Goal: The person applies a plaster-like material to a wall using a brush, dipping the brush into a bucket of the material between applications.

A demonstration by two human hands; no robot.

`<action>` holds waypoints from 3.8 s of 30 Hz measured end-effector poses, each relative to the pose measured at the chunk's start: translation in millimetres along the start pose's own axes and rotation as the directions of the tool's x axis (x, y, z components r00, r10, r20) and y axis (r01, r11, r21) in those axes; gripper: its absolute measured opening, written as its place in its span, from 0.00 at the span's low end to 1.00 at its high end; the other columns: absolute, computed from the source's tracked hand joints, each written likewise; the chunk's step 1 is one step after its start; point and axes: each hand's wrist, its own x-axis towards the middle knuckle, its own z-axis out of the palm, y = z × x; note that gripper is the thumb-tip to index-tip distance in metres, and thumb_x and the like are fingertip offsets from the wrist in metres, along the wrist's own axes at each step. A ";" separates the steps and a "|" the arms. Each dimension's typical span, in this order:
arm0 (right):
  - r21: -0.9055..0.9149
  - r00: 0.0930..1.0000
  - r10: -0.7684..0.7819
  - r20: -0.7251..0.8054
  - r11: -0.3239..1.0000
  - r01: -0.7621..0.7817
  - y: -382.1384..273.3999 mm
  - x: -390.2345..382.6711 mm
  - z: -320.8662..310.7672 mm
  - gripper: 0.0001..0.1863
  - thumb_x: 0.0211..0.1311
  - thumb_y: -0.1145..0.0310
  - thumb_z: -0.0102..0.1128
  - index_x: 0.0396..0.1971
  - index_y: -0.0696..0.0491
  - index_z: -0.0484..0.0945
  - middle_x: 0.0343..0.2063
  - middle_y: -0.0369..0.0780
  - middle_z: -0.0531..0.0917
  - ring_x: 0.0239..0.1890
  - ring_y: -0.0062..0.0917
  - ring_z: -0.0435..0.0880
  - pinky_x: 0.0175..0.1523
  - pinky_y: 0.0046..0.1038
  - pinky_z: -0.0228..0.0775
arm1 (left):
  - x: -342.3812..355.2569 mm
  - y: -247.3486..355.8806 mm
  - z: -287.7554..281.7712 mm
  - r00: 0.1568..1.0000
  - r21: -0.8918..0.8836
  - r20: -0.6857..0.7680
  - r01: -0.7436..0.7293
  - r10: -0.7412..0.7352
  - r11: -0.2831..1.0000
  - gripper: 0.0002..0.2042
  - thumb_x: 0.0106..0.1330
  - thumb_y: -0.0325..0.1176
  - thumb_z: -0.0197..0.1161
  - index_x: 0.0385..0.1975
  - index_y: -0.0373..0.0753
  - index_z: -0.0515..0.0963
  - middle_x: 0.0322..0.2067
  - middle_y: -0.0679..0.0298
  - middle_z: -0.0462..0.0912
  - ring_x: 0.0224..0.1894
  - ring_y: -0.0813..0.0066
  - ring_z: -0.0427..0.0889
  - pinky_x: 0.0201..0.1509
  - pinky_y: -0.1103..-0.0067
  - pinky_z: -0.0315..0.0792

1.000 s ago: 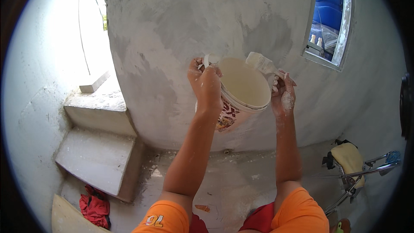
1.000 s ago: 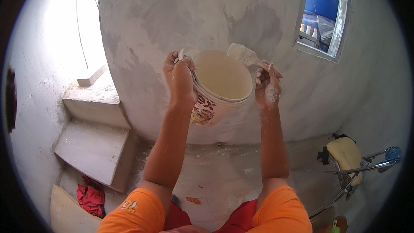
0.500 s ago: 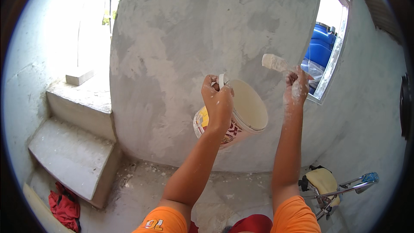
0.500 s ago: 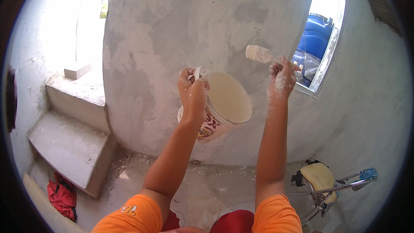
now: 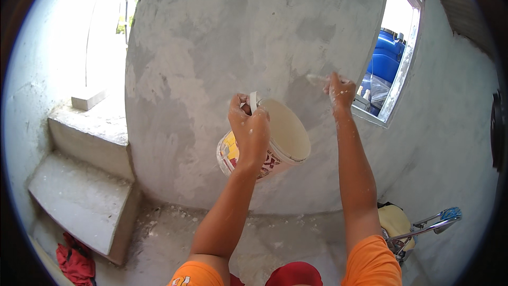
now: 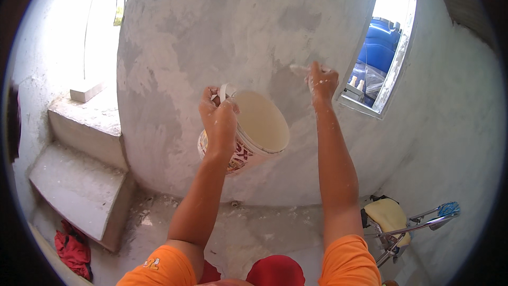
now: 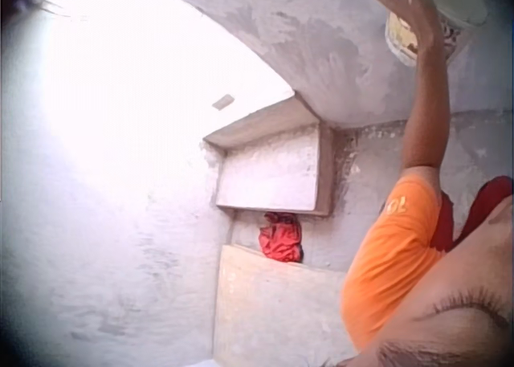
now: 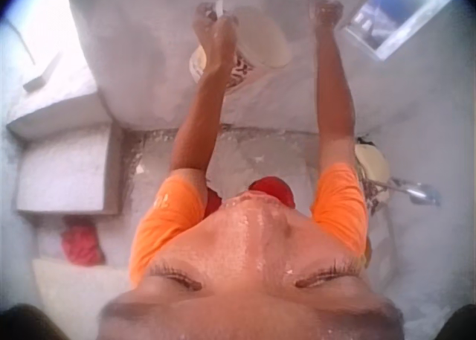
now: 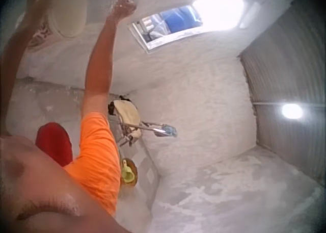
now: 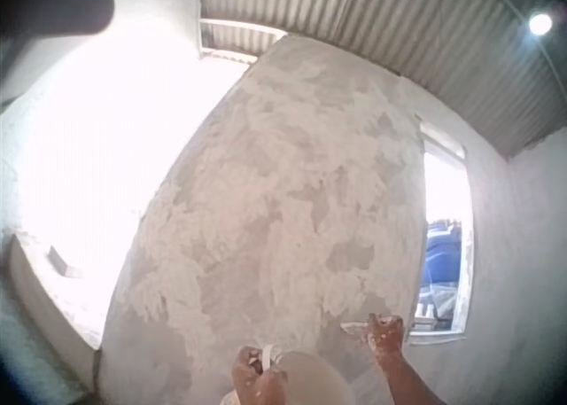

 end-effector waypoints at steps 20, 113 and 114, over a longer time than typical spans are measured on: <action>-0.208 0.952 -0.304 0.048 0.929 0.307 15.4 23.5 30.8 0.17 0.57 0.62 0.58 0.18 0.61 0.80 0.15 0.46 0.81 0.20 0.34 0.82 0.36 0.37 0.73 | 2.0 11.2 -6.0 1.000 0.061 -0.004 0.007 -0.007 0.998 0.09 0.57 0.17 0.50 0.38 0.32 0.70 0.26 0.65 0.73 0.29 0.81 0.69 0.36 0.80 0.64; 0.092 0.799 -0.482 0.361 0.871 0.483 -25.5 -198.8 -23.1 0.09 0.58 0.74 0.59 0.36 0.60 0.84 0.34 0.50 0.86 0.41 0.44 0.85 0.47 0.43 0.77 | -9.0 27.1 -34.5 0.803 -0.269 0.453 -0.291 0.388 0.918 0.09 0.42 0.19 0.49 0.25 0.33 0.71 0.12 0.65 0.69 0.12 0.79 0.59 0.74 0.62 0.63; 0.087 0.783 -0.438 0.441 0.890 0.448 -27.1 -199.2 -25.4 0.09 0.58 0.74 0.59 0.35 0.60 0.83 0.33 0.50 0.86 0.41 0.44 0.85 0.48 0.44 0.77 | -11.3 28.1 -33.6 0.802 -0.283 0.454 -0.284 0.389 0.916 0.08 0.42 0.20 0.49 0.24 0.33 0.71 0.11 0.65 0.69 0.12 0.79 0.59 0.74 0.61 0.62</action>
